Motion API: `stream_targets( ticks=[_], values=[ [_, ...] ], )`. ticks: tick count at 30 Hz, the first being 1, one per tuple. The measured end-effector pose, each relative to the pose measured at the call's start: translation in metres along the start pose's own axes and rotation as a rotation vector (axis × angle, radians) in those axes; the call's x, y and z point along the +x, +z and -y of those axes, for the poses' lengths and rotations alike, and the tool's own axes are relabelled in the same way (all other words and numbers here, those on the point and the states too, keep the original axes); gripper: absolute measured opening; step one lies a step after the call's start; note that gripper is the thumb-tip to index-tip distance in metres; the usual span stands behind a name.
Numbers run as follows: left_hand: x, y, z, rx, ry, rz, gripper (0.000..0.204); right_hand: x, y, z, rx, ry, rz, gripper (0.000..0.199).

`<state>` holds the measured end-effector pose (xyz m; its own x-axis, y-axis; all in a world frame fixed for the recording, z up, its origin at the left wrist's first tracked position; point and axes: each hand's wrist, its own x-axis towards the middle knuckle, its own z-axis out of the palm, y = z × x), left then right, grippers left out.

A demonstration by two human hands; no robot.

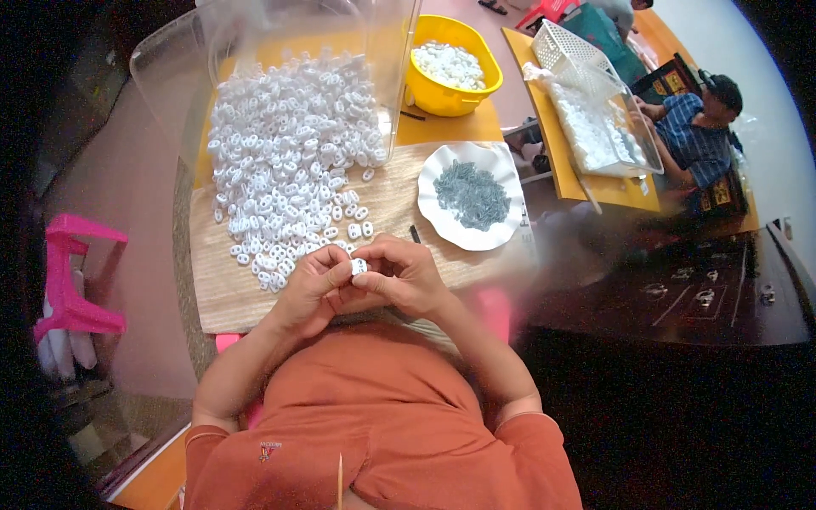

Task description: The recorder is manually inspecting and sorting small white plastic components at a workbench.

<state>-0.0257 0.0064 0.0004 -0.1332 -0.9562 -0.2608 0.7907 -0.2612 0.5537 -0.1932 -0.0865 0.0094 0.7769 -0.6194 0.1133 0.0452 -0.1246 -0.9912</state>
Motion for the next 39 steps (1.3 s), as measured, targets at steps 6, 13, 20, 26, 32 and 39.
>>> stream_targets(
  ticks=[6, 13, 20, 26, 32, 39],
  values=[
    [0.000, 0.000, -0.003, 0.017, -0.015, -0.025, 0.016, 0.013, -0.039, 0.018, -0.077, -0.085, -0.372, 0.023],
    [-0.005, -0.001, 0.001, 0.148, 0.023, -0.035, 0.014, 0.096, -0.125, 0.061, -0.704, -0.293, -0.726, 0.022],
    [-0.001, -0.001, 0.003, 0.229, 0.041, -0.042, 0.011, 0.147, -0.178, 0.051, -1.024, -0.290, -0.681, 0.027],
    [-0.002, -0.002, 0.004, 0.325, 0.122, -0.063, 0.009, 0.096, -0.112, 0.032, -0.757, -0.183, -0.441, 0.016],
    [0.001, -0.005, 0.012, 0.397, 0.147, -0.054, 0.008, 0.076, -0.044, 0.024, -0.904, -0.101, -0.055, 0.013],
    [0.001, -0.009, 0.019, 0.433, 0.196, -0.029, 0.008, 0.090, -0.031, 0.002, -1.363, -0.032, 0.081, 0.031]
  ],
)
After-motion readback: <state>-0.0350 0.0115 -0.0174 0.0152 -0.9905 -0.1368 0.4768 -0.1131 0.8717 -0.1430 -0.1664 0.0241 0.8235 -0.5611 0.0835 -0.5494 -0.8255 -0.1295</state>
